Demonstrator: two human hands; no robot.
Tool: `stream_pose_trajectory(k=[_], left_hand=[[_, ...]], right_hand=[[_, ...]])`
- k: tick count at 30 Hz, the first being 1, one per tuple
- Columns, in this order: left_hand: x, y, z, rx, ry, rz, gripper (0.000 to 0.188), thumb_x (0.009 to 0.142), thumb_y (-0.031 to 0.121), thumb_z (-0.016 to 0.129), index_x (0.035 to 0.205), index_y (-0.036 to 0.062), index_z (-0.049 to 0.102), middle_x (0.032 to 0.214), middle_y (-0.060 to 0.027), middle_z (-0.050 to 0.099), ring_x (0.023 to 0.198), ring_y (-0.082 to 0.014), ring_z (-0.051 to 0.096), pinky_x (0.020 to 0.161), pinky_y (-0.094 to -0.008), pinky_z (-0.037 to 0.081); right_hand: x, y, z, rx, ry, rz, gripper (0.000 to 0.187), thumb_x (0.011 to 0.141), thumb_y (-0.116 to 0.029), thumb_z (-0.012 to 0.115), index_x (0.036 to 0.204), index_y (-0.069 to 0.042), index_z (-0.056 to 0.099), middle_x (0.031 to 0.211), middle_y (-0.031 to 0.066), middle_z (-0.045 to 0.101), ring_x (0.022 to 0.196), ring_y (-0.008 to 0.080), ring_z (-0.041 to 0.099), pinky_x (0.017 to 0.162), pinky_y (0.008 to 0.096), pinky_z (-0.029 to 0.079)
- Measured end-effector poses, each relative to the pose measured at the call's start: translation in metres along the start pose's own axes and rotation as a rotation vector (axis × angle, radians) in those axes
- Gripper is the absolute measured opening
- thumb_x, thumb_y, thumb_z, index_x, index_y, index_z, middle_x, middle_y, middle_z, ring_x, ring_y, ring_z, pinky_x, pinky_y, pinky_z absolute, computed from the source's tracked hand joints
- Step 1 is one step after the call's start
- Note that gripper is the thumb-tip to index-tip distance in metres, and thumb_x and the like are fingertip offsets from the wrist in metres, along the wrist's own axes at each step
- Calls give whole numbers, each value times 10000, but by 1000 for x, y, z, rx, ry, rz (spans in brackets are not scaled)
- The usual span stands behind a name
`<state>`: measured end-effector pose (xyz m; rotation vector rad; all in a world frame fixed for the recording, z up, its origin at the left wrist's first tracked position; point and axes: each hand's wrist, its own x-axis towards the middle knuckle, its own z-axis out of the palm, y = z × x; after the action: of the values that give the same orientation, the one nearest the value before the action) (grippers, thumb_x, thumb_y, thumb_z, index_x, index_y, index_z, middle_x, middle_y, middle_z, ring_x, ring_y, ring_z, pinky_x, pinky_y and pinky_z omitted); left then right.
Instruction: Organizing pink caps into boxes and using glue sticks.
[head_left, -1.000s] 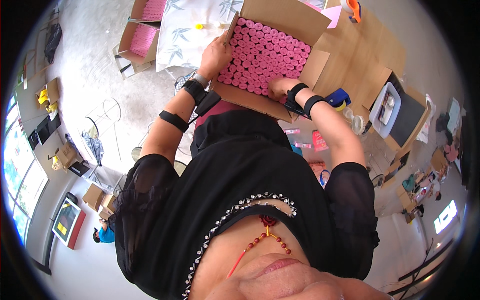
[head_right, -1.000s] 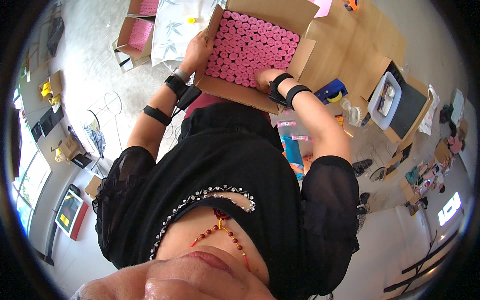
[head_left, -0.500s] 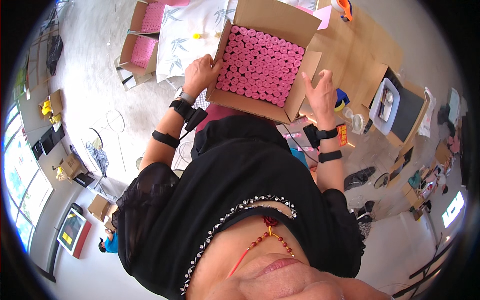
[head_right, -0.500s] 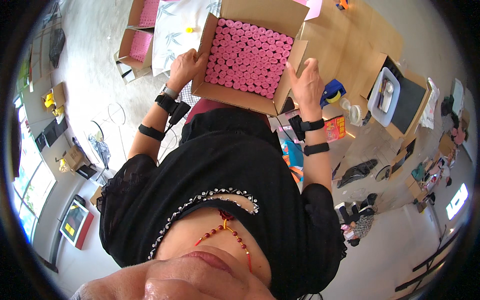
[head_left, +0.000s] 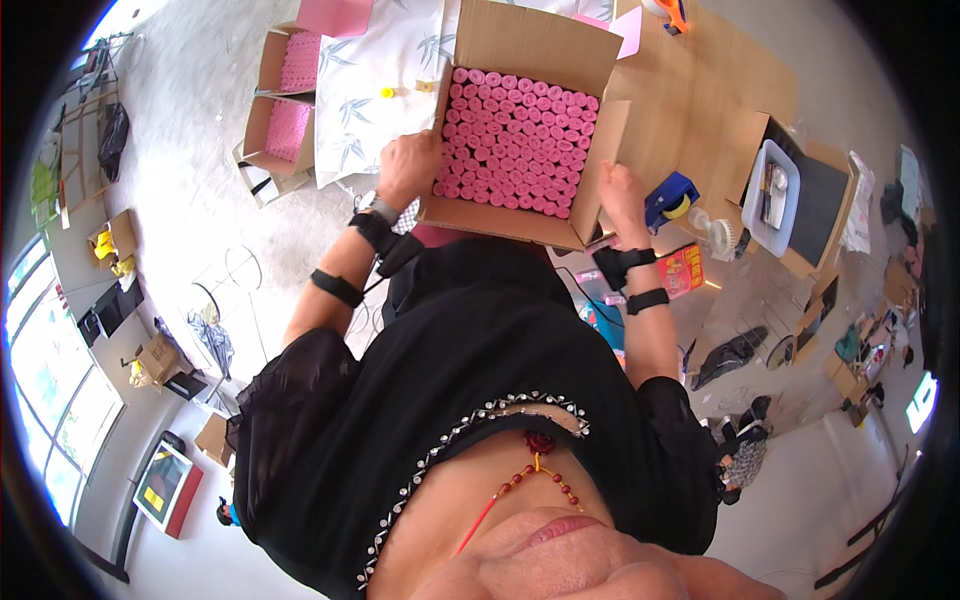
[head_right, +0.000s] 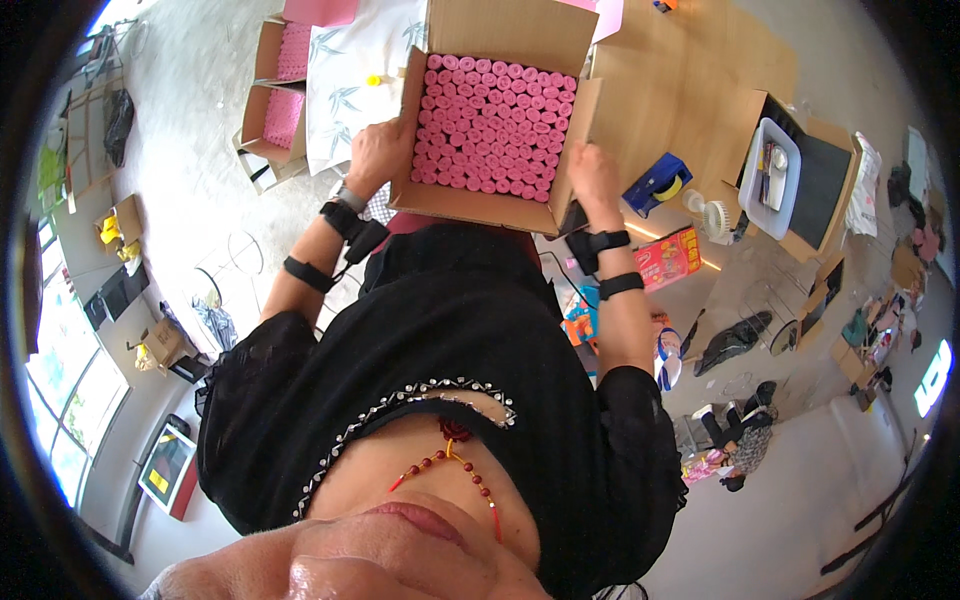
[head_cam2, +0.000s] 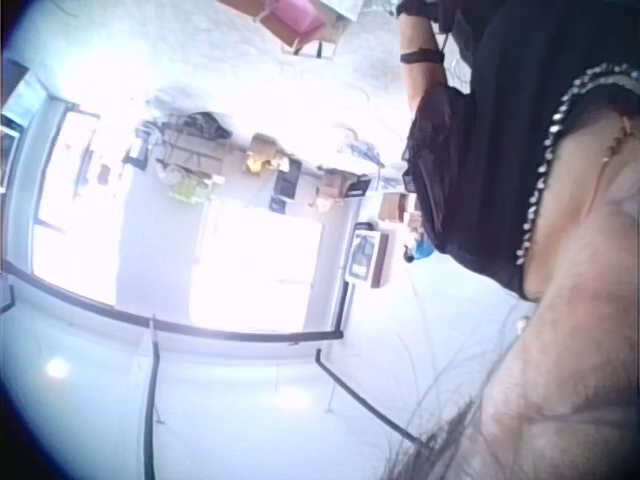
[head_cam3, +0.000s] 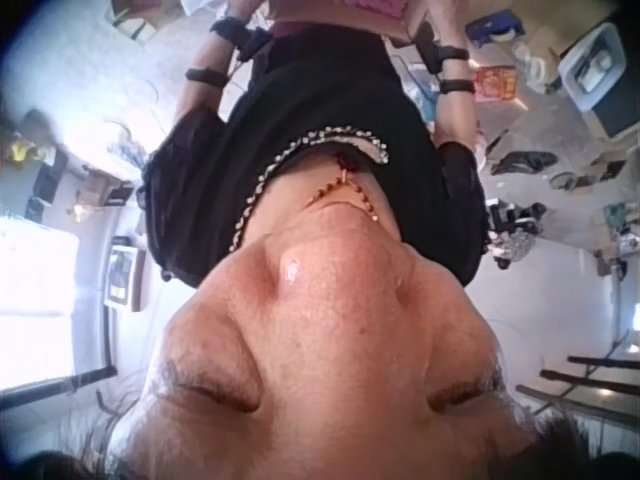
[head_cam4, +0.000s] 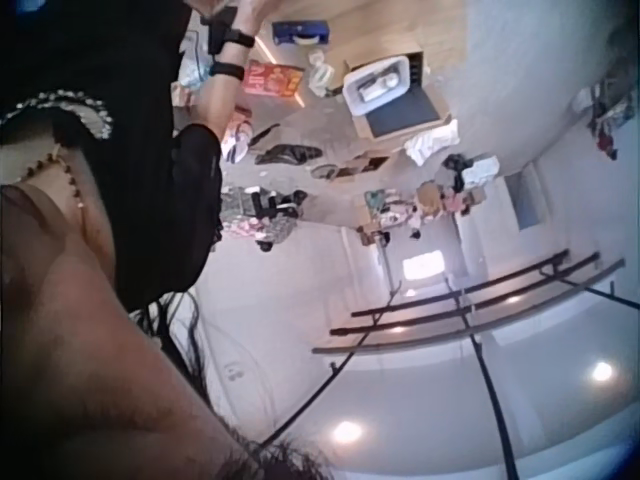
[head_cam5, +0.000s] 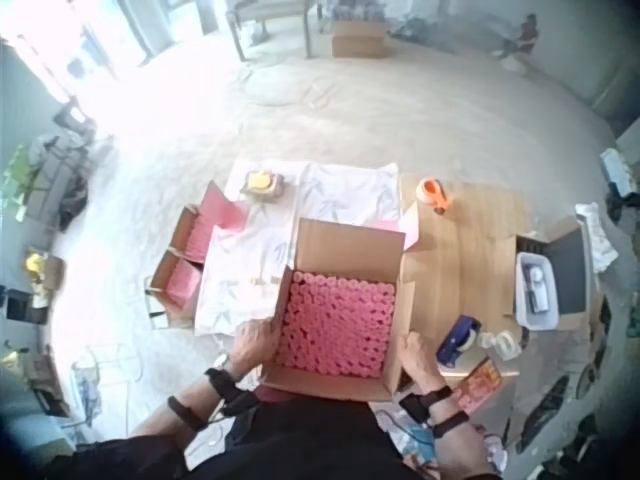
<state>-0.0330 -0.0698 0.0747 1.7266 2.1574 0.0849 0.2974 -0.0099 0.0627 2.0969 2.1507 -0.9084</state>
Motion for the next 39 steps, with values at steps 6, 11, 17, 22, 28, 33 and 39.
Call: stream_pose_trajectory(k=[6, 11, 17, 22, 28, 33, 39], left_hand=[[3, -6, 3, -68, -21, -78, 367, 907, 294, 444, 743, 29, 637, 714, -212, 642, 689, -387, 637, 682, -481, 504], [5, -8, 5, -82, -74, -96, 395, 911, 330, 445, 777, 20, 652, 732, -225, 643, 709, -392, 638, 687, -478, 505], [10, 3, -17, -38, -80, -115, 453, 889, 407, 484, 779, 3, 656, 751, -228, 651, 724, -387, 646, 690, -479, 508], [14, 2, -17, 75, -50, -89, 495, 850, 459, 521, 772, -7, 668, 793, -224, 664, 772, -365, 661, 710, -465, 518], [12, -11, -10, 36, -148, -276, 398, 838, 346, 505, 877, 1, 699, 860, -206, 678, 849, -354, 668, 749, -442, 527], [13, -1, 14, 68, -122, -302, 280, 799, 231, 508, 866, 68, 726, 877, -145, 699, 841, -286, 688, 726, -392, 539], [2, 10, 10, 26, 1, -376, 258, 798, 227, 516, 810, 72, 722, 832, -150, 696, 794, -281, 689, 669, -390, 533]], right_hand=[[6, -10, -1, -47, 1, -21, 449, 920, -301, 471, 697, 62, 617, 712, 312, 584, 708, 467, 602, 643, 530, 475], [1, -10, 0, -45, 63, -45, 442, 899, -317, 503, 685, 55, 610, 707, 308, 588, 711, 473, 600, 650, 526, 479], [7, -11, -17, -68, -2, -68, 479, 865, -399, 543, 754, 60, 627, 781, 310, 608, 801, 469, 603, 710, 504, 480], [18, -4, -20, -138, -57, -60, 511, 832, -445, 558, 812, 54, 664, 798, 312, 621, 811, 467, 616, 741, 503, 494], [25, 3, -12, -164, -253, -5, 593, 851, -473, 455, 855, 82, 665, 885, 345, 600, 923, 474, 595, 840, 494, 464], [23, 9, -9, -112, -269, 5, 592, 837, -440, 447, 883, 114, 650, 931, 363, 591, 982, 471, 578, 876, 488, 436], [38, 31, 6, -123, -209, -98, 560, 828, -410, 478, 751, 122, 634, 692, 277, 630, 743, 394, 654, 721, 454, 481]])
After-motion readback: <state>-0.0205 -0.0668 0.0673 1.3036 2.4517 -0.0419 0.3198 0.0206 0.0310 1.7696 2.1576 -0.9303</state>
